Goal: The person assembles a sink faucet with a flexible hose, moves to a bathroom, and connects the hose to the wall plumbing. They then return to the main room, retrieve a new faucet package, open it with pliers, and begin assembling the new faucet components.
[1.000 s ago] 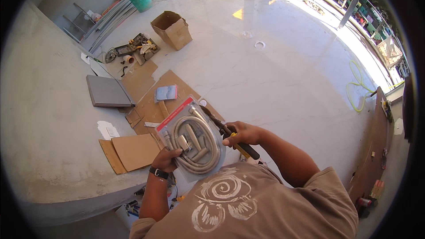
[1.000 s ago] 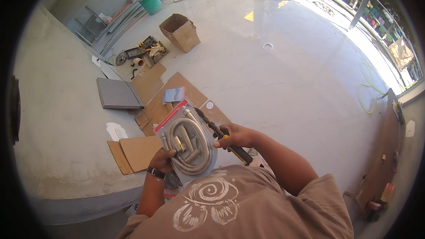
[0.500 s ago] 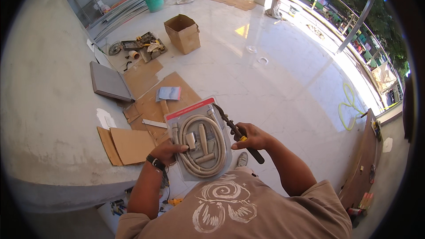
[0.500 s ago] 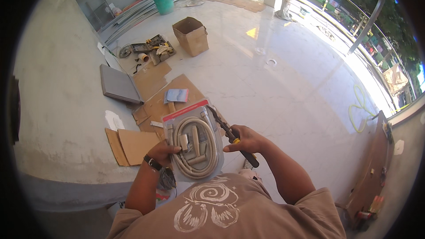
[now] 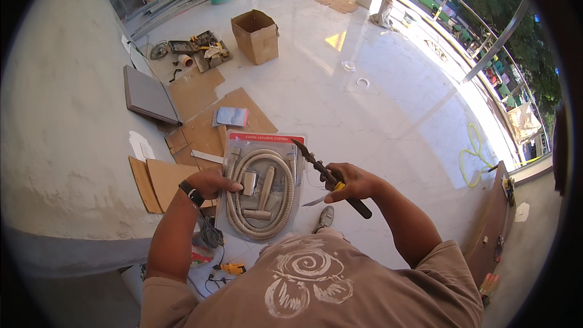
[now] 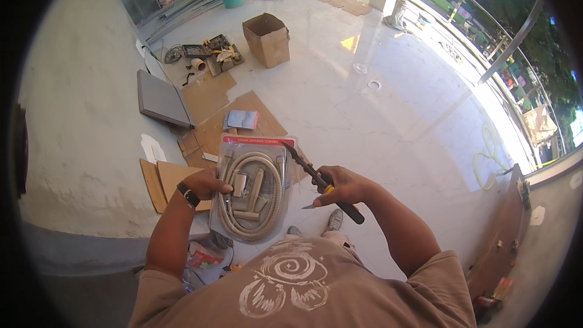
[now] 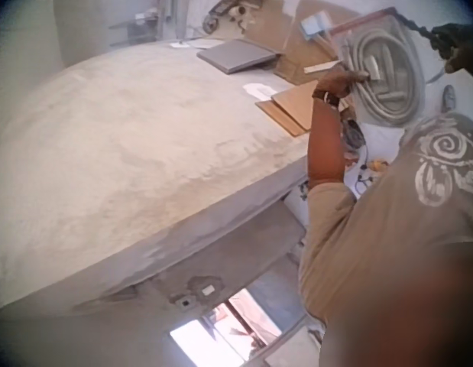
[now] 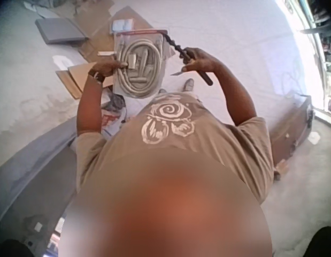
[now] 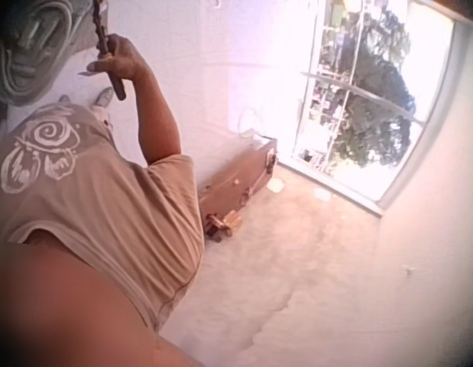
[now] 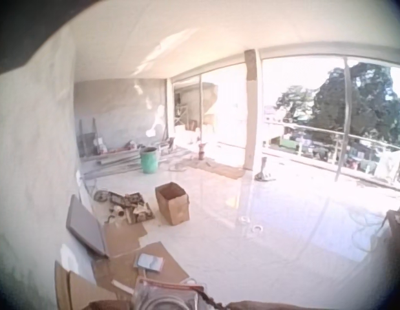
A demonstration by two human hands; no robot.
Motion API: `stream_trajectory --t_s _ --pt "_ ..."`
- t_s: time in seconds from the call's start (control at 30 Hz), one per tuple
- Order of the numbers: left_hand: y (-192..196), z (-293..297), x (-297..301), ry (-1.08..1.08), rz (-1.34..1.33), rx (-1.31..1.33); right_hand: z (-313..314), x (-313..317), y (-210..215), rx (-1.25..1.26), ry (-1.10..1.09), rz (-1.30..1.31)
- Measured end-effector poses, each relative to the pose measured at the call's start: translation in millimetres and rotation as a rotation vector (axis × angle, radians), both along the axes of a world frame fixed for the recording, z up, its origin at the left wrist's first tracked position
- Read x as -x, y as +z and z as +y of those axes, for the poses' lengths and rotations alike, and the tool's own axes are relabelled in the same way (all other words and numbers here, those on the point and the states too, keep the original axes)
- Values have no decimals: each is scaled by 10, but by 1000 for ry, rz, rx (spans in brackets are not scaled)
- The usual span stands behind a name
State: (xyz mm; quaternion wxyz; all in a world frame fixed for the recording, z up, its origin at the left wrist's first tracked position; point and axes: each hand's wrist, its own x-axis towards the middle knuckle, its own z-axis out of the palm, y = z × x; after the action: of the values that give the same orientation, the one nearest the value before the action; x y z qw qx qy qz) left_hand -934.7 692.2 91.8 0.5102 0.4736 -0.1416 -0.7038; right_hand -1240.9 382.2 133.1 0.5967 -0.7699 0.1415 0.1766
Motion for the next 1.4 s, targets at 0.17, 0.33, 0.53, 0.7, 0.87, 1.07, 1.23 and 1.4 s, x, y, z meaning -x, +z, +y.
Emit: stream_trajectory --t_s 0.17,0.33,0.53,0.7,0.87,1.07,1.23,1.4 --pt "-205 44 113 197 -83 -37 101 123 -14 44 -16 37" --pt "-348 1 342 354 -684 -60 101 185 -45 87 38 125" --pt "-267 -3 417 274 -458 39 25 223 -79 54 95 108" --pt "-135 -27 353 245 -481 59 -50 207 -89 155 178 169" --pt "-87 -63 361 213 -523 54 -55 210 -180 54 142 183" --pt "-282 -15 479 228 -484 39 94 205 -419 -107 14 146" --pt "-445 17 516 266 -375 -38 84 249 -469 -111 89 125" --pt "-470 54 581 249 -242 -15 129 181 -586 -324 28 128"
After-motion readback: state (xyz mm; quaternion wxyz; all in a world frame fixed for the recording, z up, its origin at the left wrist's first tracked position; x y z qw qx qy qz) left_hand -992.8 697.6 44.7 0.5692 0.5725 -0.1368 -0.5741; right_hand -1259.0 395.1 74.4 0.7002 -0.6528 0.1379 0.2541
